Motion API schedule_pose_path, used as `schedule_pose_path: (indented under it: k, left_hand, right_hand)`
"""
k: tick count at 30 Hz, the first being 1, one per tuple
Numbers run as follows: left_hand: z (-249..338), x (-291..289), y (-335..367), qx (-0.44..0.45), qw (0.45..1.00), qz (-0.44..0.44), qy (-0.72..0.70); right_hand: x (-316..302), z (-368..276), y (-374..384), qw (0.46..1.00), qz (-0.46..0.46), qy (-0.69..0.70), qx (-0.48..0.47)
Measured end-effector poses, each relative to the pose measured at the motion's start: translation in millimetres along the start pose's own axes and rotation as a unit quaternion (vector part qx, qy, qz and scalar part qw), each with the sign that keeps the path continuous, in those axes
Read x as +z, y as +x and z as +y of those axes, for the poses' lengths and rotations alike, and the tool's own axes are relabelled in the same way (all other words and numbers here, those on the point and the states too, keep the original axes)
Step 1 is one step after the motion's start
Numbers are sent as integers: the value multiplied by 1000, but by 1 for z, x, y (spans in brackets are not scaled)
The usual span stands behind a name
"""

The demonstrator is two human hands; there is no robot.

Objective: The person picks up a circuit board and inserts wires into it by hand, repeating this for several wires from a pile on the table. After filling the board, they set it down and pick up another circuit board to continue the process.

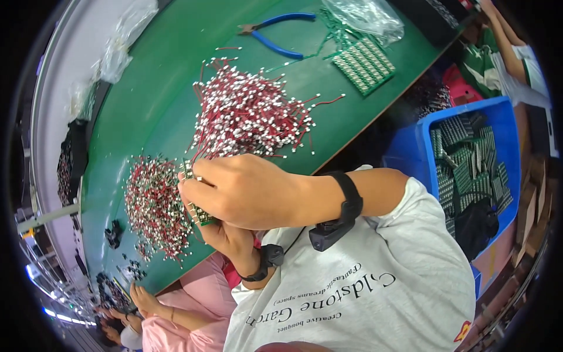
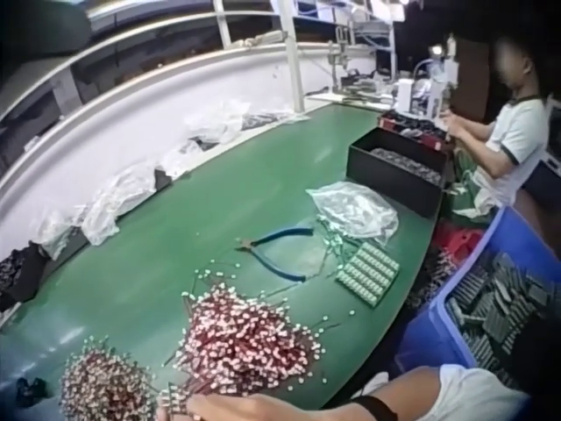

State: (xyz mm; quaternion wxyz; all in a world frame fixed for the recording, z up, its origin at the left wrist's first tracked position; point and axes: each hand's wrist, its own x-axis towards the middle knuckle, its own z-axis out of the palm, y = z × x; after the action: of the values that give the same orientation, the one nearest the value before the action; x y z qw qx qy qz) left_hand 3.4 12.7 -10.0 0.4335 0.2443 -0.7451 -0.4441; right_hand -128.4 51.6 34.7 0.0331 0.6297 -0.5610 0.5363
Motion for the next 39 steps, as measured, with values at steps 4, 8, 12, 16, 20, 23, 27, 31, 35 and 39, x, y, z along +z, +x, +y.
schedule_pose_path:
  k: [4,8,12,16,20,23,27,31,35,39]
  left_hand:
    - [1,9,-1,-42,994,31,-98]
    - [-17,-18,-3,-147,945,92,-279]
    - [-9,-28,1,-156,914,89,-363]
    - [-7,-24,8,-207,885,73,-410]
    - [-5,-11,15,-203,847,43,-490]
    - [-2,3,22,-236,828,51,-506]
    - [8,10,32,-207,855,62,-472]
    - [15,15,31,-206,919,83,-325]
    - [10,14,21,-168,934,79,-304]
    - [9,8,16,-155,953,58,-255]
  right_hand:
    - [-10,1,-6,999,-20,26,15]
    - [-48,23,-17,991,104,80,-38]
    - [-107,64,-58,973,35,-150,171]
    - [-103,77,-75,938,-13,-223,264]
    - [-97,83,-70,950,-31,-228,209]
    - [-95,70,-60,958,71,-142,237]
    - [-80,2,-23,989,13,-10,147]
    - [-23,-19,-9,999,-30,29,24]
    - [2,-14,1,999,-12,2,53]
    - [13,-9,2,999,-15,-5,48]
